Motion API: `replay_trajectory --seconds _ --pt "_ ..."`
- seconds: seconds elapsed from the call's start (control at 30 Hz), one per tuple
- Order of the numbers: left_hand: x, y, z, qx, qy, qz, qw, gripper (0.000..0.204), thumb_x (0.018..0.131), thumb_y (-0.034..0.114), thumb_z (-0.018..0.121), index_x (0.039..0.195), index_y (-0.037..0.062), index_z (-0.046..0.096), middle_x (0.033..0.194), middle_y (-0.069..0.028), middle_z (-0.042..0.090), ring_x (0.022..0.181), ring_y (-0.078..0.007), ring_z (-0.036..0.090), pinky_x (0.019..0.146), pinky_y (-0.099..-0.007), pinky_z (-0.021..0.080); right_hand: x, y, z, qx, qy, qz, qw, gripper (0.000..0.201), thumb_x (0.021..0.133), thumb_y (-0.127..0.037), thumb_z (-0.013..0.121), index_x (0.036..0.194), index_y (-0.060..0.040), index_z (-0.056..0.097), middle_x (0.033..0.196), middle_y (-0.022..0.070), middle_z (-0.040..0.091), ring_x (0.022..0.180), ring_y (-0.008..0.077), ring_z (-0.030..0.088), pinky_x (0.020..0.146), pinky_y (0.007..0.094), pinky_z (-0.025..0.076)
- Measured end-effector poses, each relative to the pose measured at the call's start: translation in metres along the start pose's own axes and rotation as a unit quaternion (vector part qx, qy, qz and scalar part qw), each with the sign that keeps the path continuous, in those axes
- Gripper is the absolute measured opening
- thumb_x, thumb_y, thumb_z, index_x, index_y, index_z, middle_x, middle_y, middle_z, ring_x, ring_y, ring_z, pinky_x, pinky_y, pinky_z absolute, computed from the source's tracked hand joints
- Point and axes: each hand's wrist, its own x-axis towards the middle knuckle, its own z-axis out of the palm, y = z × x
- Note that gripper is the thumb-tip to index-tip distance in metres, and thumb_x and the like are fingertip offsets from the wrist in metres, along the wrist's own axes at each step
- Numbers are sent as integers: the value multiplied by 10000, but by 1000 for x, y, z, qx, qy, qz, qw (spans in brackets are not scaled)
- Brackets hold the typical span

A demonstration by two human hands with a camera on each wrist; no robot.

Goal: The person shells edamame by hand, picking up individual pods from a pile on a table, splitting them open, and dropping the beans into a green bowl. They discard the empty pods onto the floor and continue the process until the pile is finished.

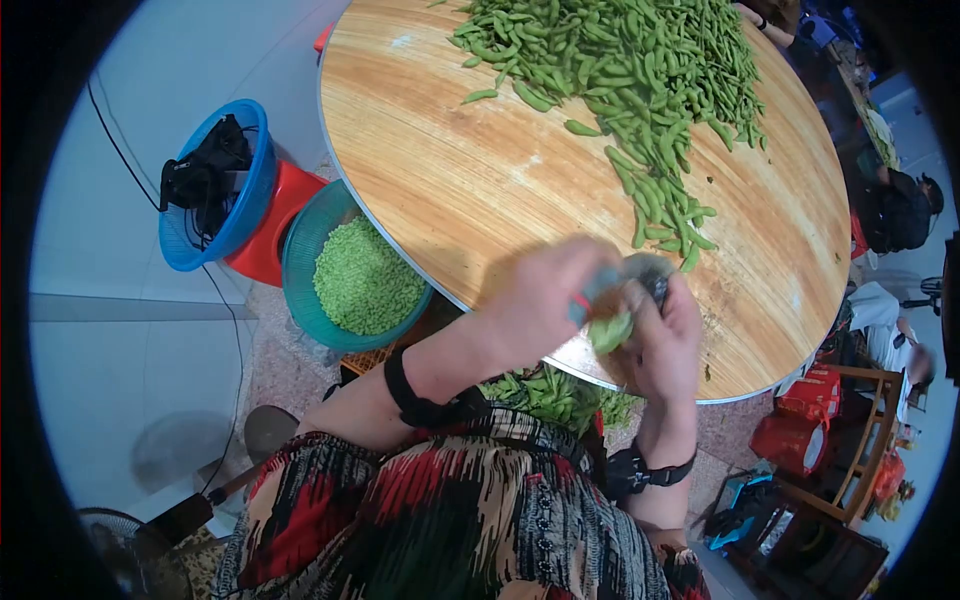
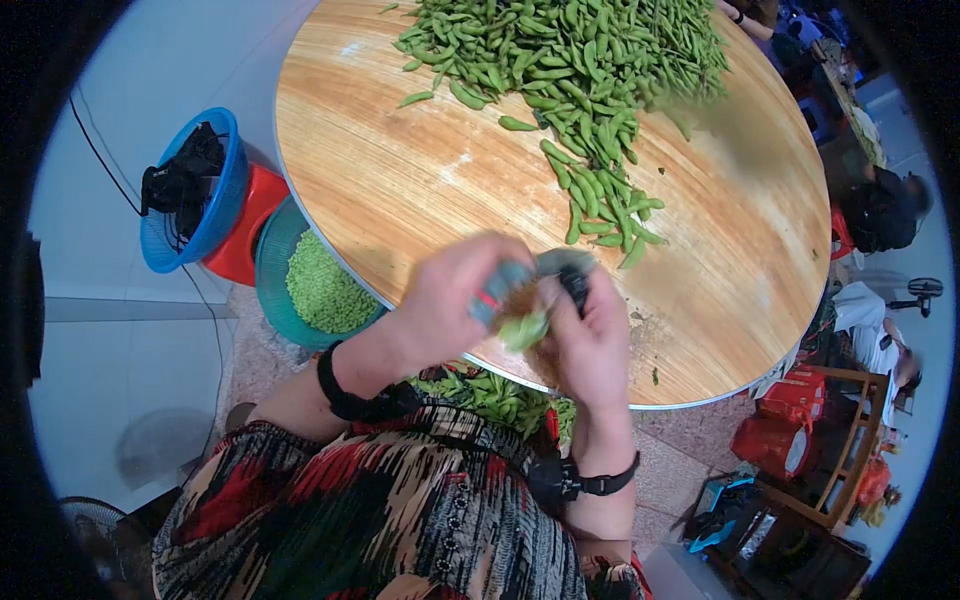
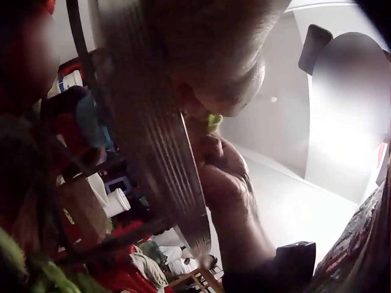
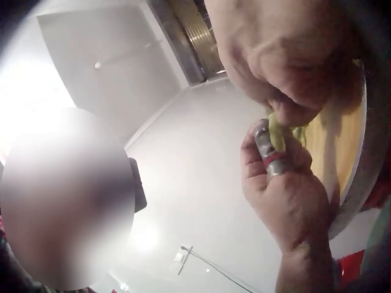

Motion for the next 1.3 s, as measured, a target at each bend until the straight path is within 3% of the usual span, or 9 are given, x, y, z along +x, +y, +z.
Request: replay_trajectory --seconds 0.07,0.13,0.23,0.43,0.57,0.63,0.7,0.9,1.3 --pt "7 -12 -2 -47 74 -46 995 228 767 -78 466 950 47 517 841 -39 547 706 -143 551 601 -239 443 -3 -30 4 -273 -224 5 935 167 809 -84 565 963 -27 599 692 76 611 602 187 589 617 296 475" --pt "11 -17 -9 -424 111 -216 872 147 839 -31 403 897 59 505 806 -4 500 673 -71 472 556 -181 363 1 -49 16 -447 -177 -24 877 150 808 -95 565 942 -31 590 667 147 594 620 271 598 607 321 475" --pt "10 -8 -7 -442 87 -233 862 140 854 -8 380 861 71 495 806 -5 499 660 -52 440 547 -148 317 33 -31 8 -606 121 -177 766 150 796 -126 576 882 -3 572 688 196 596 624 371 586 554 396 459" --pt "4 -7 -4 -427 29 -231 874 158 861 -3 417 964 50 524 825 13 485 686 -35 435 565 -151 325 42 -15 -13 -742 132 -87 652 166 787 -134 572 844 20 547 695 268 566 666 405 576 553 439 454" --pt "5 3 -1 -403 -11 -238 884 236 864 23 462 1087 54 534 830 38 486 684 -20 427 573 -146 318 23 -18 -24 -683 138 -180 694 135 810 -121 549 822 7 509 586 159 561 502 311 553 475 396 440" --pt "9 14 3 -391 -73 -283 873 302 870 53 494 1172 61 514 852 58 509 676 -10 416 572 -141 308 14 -23 -28 -256 121 23 959 119 841 -123 515 883 -11 514 533 33 484 406 149 437 381 294 366" --pt "9 13 9 -479 -111 -288 822 319 871 63 503 1190 63 507 876 61 524 668 -8 414 564 -141 304 2 -32 -25 -76 64 98 990 129 852 -129 512 914 -16 512 541 1 448 414 91 385 371 246 312" --pt "4 -2 30 -664 -120 -242 697 209 828 26 554 1035 53 549 898 14 575 671 -13 472 544 -148 335 -22 -34 -10 19 9 110 994 270 928 -276 453 957 -11 493 576 -17 426 443 34 301 392 185 230" --pt "7 17 39 -470 -10 -198 860 88 839 84 591 905 55 540 848 -1 582 752 -57 534 662 -188 429 -32 -23 -15 35 14 76 996 162 940 -180 417 951 -37 493 618 4 477 459 28 320 404 175 248"
